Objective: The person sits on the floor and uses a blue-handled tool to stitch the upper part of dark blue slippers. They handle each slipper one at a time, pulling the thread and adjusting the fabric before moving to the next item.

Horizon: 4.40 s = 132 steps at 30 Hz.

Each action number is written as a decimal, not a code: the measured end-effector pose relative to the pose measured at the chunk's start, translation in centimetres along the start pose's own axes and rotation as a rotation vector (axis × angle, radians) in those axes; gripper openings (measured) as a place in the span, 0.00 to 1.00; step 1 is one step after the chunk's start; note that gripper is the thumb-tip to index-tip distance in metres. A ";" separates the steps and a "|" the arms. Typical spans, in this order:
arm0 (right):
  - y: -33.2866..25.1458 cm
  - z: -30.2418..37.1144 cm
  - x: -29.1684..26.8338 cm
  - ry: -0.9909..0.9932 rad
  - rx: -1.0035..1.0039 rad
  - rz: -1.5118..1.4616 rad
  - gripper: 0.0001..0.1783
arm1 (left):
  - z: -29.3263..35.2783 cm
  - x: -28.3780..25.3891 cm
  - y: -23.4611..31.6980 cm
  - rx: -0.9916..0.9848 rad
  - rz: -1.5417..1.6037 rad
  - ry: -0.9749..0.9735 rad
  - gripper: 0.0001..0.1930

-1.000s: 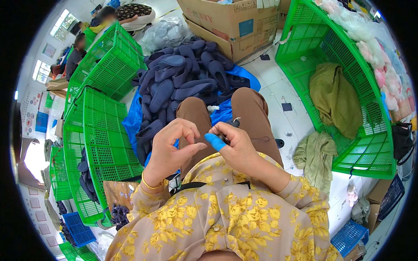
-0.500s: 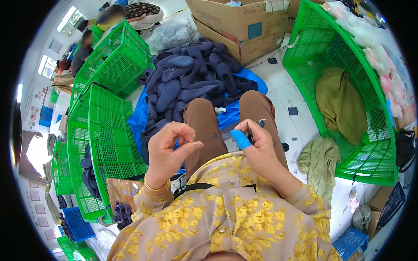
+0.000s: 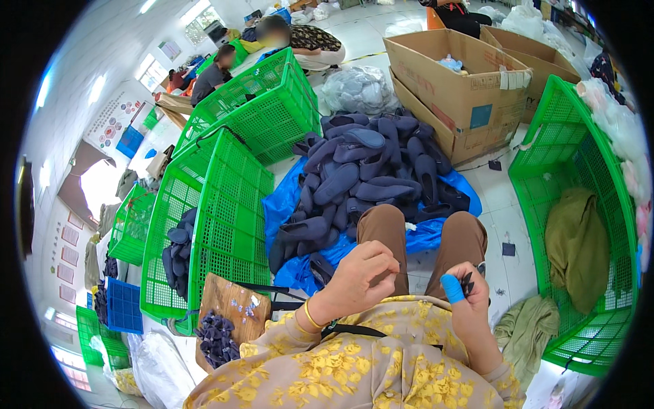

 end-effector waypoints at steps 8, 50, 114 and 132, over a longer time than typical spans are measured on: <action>0.2 -1.1 -1.0 0.045 0.138 -0.090 0.07 | 2.2 -0.5 -2.7 -0.206 0.143 0.075 0.03; -7.4 1.5 -38.0 0.892 -0.574 0.015 0.07 | 1.2 -5.3 -24.8 -0.459 -0.067 0.410 0.04; 13.0 -12.2 -7.8 0.393 0.215 1.040 0.09 | 12.9 7.8 -31.2 -1.181 1.552 0.375 0.03; 8.0 -2.0 -5.0 0.140 0.125 0.641 0.12 | -0.9 14.2 -14.4 -0.787 0.915 -0.080 0.13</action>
Point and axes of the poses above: each hand's wrist, its own z-axis away from the middle knuckle, its own x-axis out of the palm, y = z × x, the point moved 6 cm from there along -z, towards the middle knuckle, and after that the axes turned 9 degrees about -y, right-handed, at the moved point
